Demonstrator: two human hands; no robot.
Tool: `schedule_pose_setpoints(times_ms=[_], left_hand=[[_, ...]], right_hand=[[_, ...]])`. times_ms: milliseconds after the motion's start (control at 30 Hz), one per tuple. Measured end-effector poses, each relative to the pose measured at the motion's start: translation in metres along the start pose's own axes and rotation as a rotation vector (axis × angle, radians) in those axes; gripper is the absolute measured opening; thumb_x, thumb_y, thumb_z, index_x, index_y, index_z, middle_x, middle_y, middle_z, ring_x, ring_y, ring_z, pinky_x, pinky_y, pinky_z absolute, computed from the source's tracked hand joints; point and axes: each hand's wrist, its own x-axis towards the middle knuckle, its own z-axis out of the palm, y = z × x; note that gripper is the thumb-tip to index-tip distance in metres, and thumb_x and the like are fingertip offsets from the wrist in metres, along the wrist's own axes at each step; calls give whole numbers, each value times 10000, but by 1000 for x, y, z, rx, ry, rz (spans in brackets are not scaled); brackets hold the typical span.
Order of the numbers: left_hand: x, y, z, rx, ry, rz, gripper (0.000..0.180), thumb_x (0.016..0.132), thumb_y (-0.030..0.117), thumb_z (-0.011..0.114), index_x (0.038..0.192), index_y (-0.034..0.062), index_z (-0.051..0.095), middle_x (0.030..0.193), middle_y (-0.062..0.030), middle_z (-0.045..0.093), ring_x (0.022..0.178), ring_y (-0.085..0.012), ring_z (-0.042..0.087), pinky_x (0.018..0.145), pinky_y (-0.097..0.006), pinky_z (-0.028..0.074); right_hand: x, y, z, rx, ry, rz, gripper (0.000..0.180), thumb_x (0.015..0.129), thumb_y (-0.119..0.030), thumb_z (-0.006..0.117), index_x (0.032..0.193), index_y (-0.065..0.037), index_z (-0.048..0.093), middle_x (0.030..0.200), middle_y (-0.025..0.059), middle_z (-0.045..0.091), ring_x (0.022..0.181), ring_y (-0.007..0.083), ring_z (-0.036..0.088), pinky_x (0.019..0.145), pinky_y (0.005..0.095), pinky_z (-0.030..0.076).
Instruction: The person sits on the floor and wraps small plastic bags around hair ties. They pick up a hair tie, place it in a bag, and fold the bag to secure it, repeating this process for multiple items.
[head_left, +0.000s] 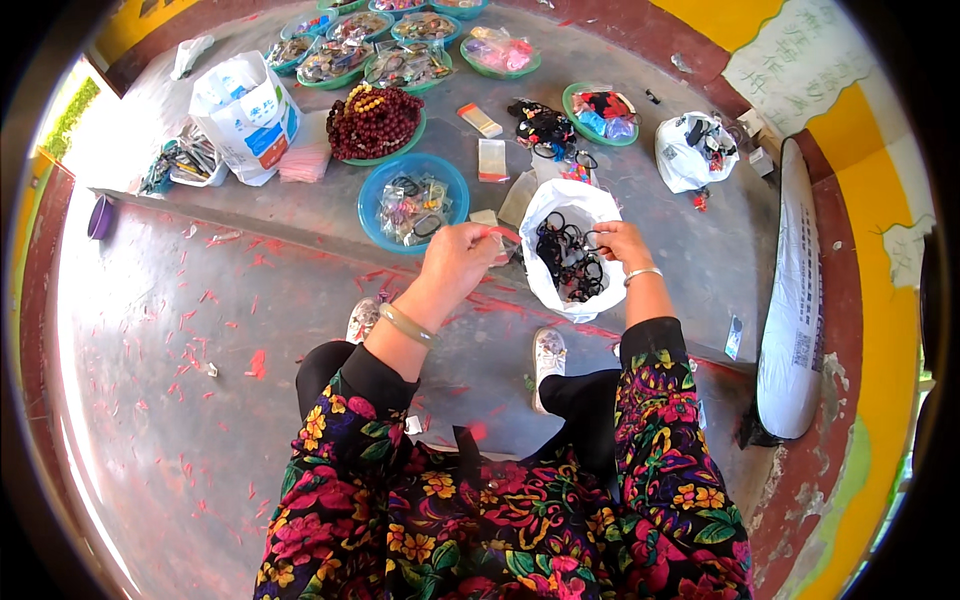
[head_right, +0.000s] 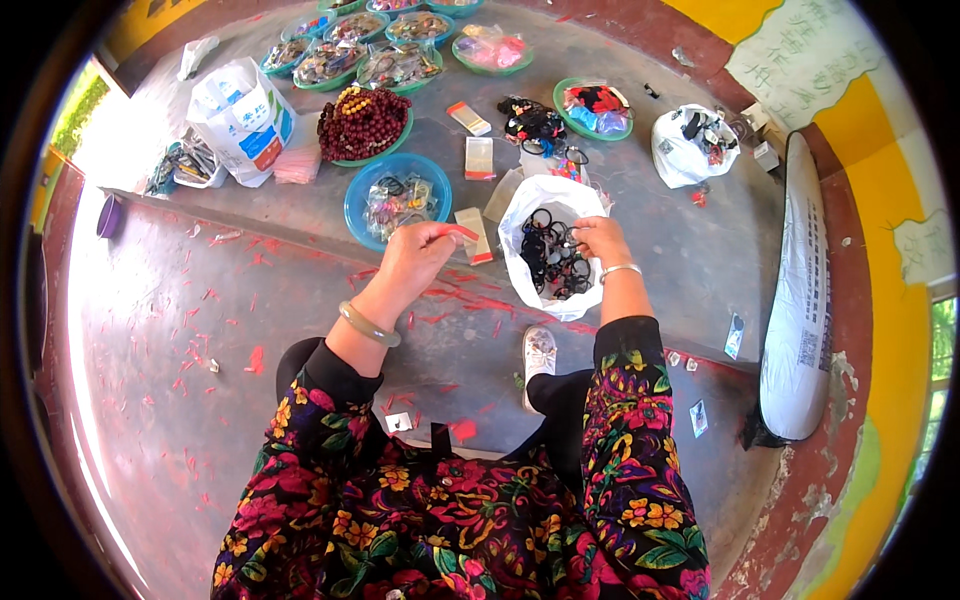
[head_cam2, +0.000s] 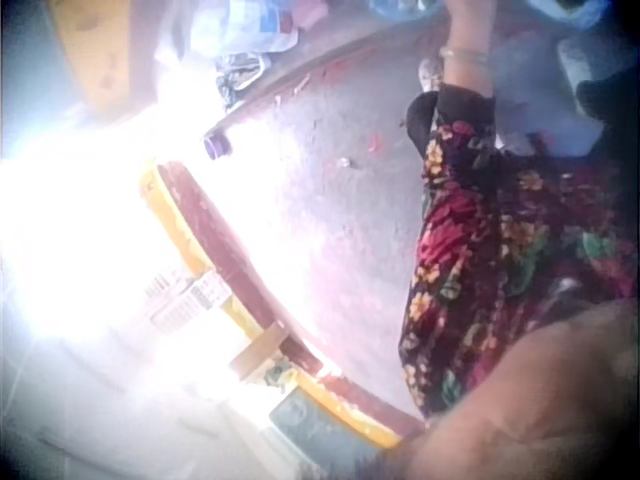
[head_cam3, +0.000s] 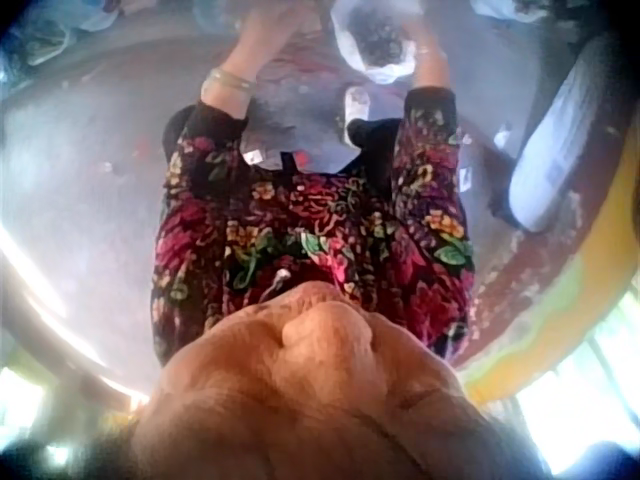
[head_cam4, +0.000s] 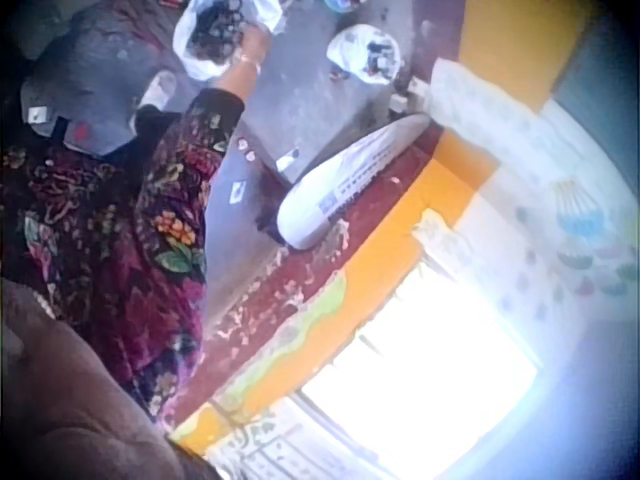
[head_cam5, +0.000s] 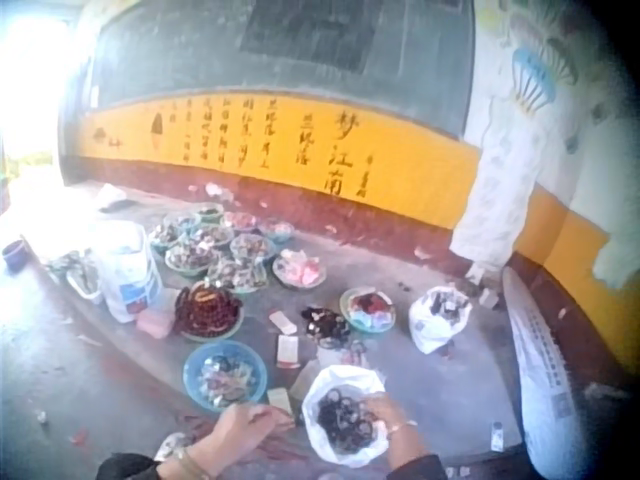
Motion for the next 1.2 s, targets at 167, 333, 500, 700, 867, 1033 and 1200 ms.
schedule_pose_setpoints(times_ms=[167,333,500,700,867,1033,1200], left_hand=[[3,-10,4,31,-23,-72,227,828,155,543,942,17,682,559,26,513,492,-41,387,446,-245,334],[2,-8,4,82,-24,-95,240,804,171,543,918,19,690,549,0,523,485,-59,414,452,-252,357],[8,-27,8,147,-40,-77,262,795,172,525,942,28,687,553,-30,532,484,-81,449,466,-262,387],[7,-19,9,132,20,-87,271,789,233,539,800,-8,664,588,-168,572,529,-262,555,526,-370,432],[9,-17,7,135,7,-95,262,783,222,540,814,-7,663,591,-166,574,533,-257,555,531,-370,434],[8,-16,7,168,-8,-57,256,783,212,526,824,1,665,615,-185,584,552,-296,559,549,-381,443],[7,-19,10,258,-40,-7,268,792,203,491,880,24,669,735,-218,616,695,-365,601,643,-419,473]], right_hand=[[-48,-39,-4,337,-114,-135,218,801,-91,630,1006,-18,638,798,44,649,642,106,605,567,196,464],[-114,-90,23,604,-171,-297,176,825,-51,612,985,17,643,824,94,661,715,146,644,606,215,516],[-137,-119,60,602,-233,-413,158,825,-27,604,965,29,654,832,110,665,708,140,644,617,207,521],[-134,-125,79,365,-207,-542,140,819,-2,584,924,62,650,842,86,641,714,144,639,636,227,515],[-124,-115,81,28,-53,-730,136,769,23,604,887,35,670,858,68,624,714,138,607,619,252,483],[-129,-116,79,-109,3,-921,128,744,5,614,850,-16,682,818,66,612,704,169,591,616,273,462],[-132,-115,81,-229,-18,-993,136,728,-7,611,839,-46,679,787,84,589,702,239,587,609,310,462]])
